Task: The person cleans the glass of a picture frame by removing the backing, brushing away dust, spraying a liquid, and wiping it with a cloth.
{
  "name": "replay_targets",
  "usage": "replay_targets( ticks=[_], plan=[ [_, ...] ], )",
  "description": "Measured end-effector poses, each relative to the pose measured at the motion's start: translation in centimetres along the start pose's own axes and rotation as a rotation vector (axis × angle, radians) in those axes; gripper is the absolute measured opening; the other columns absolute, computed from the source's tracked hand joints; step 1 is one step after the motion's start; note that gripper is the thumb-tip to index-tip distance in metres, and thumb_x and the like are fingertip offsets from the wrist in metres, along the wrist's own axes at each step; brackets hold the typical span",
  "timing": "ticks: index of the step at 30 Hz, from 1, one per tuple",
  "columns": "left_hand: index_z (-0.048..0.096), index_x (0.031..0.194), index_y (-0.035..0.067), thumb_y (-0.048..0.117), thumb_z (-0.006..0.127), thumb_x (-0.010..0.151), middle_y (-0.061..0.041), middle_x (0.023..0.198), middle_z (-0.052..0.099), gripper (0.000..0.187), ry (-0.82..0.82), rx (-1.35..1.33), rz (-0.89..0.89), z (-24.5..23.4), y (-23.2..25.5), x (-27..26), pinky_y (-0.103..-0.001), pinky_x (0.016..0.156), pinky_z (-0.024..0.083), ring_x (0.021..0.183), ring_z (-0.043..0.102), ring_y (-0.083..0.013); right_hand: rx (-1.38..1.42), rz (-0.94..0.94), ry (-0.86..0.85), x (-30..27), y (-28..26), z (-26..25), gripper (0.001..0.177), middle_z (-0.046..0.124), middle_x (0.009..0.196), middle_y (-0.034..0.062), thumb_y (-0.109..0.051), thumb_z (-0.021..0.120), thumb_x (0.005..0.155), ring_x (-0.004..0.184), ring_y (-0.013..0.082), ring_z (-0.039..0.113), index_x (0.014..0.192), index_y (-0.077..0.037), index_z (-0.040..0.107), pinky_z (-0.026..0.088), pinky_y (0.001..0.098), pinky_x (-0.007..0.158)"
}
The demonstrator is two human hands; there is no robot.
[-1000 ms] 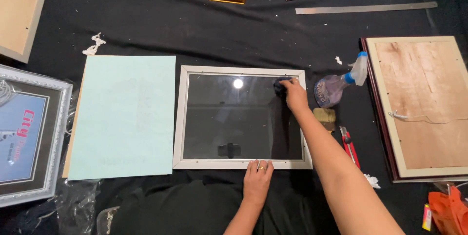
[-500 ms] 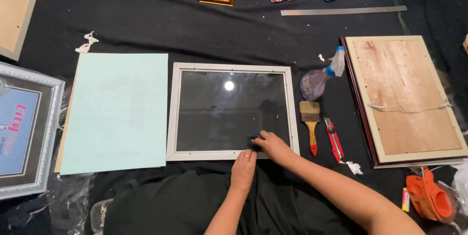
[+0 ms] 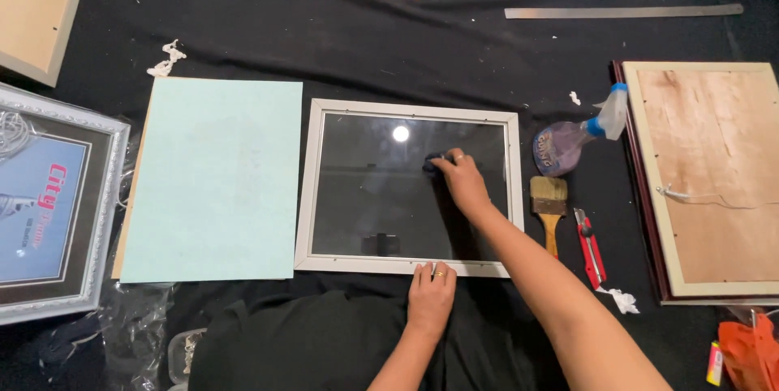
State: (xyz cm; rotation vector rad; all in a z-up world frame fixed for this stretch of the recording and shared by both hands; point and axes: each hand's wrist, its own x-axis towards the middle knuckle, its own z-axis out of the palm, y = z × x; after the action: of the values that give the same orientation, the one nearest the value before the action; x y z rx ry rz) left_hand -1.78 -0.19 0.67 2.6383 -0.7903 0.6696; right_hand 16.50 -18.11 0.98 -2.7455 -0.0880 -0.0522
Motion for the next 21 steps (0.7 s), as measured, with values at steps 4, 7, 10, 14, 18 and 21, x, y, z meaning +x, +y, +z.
replay_targets(
  ticks=[4, 7, 10, 14, 18, 21],
  plan=[
    [0.068, 0.095, 0.009, 0.001, 0.061, 0.092, -0.006, 0.095, 0.062, 0.010, -0.031, 0.024, -0.007, -0.1, 0.1, 0.0, -0.041, 0.095, 0.055, 0.094, 0.063, -0.0239, 0.013, 0.053, 0.124, 5.8, 2.1, 0.8, 0.036, 0.053, 0.109, 0.0125, -0.006, 0.055, 0.096, 0.093, 0.0393, 0.052, 0.124, -0.018, 0.074, 0.050, 0.0502, 0.071],
    [0.070, 0.099, 0.008, 0.003, 0.061, 0.093, -0.007, 0.098, 0.063, 0.012, -0.039, -0.008, -0.009, 0.1, 0.0, -0.1, -0.043, 0.096, 0.055, 0.096, 0.064, -0.0250, 0.073, 0.072, 0.189, 9.3, 3.8, 1.2, 0.039, 0.053, 0.093, 0.0114, 0.004, 0.055, 0.090, 0.080, 0.0356, 0.059, 0.116, -0.012, 0.079, 0.050, 0.0462, 0.064],
    [0.069, 0.096, 0.011, 0.005, 0.061, 0.094, -0.006, 0.101, 0.064, 0.010, -0.058, -0.025, -0.006, -0.1, 0.1, -0.1, -0.043, 0.099, 0.053, 0.098, 0.063, -0.0244, 0.082, 0.227, 0.197, 9.5, 3.6, 1.5, 0.044, 0.055, 0.106, 0.0085, 0.005, 0.046, 0.093, 0.091, 0.0381, 0.051, 0.118, -0.017, 0.075, 0.051, 0.0516, 0.068],
    [0.069, 0.097, 0.010, 0.003, 0.060, 0.095, -0.006, 0.101, 0.064, 0.011, -0.036, -0.012, -0.005, -0.1, 0.0, 0.0, -0.043, 0.098, 0.054, 0.099, 0.064, -0.0253, 0.027, 0.181, 0.233, 7.8, 3.4, 2.5, 0.042, 0.054, 0.117, 0.0107, -0.001, 0.053, 0.098, 0.087, 0.0401, 0.052, 0.126, -0.024, 0.073, 0.052, 0.0509, 0.068],
    [0.069, 0.097, 0.011, 0.003, 0.062, 0.094, -0.007, 0.103, 0.065, 0.011, -0.020, -0.016, 0.003, 0.3, 0.1, -0.3, -0.044, 0.097, 0.054, 0.100, 0.065, -0.0267, 0.001, 0.023, 0.088, 3.9, 1.9, 1.8, 0.043, 0.056, 0.118, 0.0119, -0.003, 0.056, 0.097, 0.084, 0.0385, 0.052, 0.132, -0.023, 0.073, 0.051, 0.0501, 0.074],
    [0.070, 0.100, 0.010, 0.006, 0.061, 0.094, -0.006, 0.103, 0.064, 0.011, -0.037, -0.012, 0.009, 0.6, 0.1, -0.6, -0.043, 0.098, 0.054, 0.101, 0.064, -0.0266, 0.017, -0.055, 0.013, 0.0, -0.7, 1.2, 0.038, 0.057, 0.116, 0.0120, -0.010, 0.056, 0.101, 0.084, 0.0376, 0.052, 0.132, -0.023, 0.072, 0.051, 0.0489, 0.073]
  ],
)
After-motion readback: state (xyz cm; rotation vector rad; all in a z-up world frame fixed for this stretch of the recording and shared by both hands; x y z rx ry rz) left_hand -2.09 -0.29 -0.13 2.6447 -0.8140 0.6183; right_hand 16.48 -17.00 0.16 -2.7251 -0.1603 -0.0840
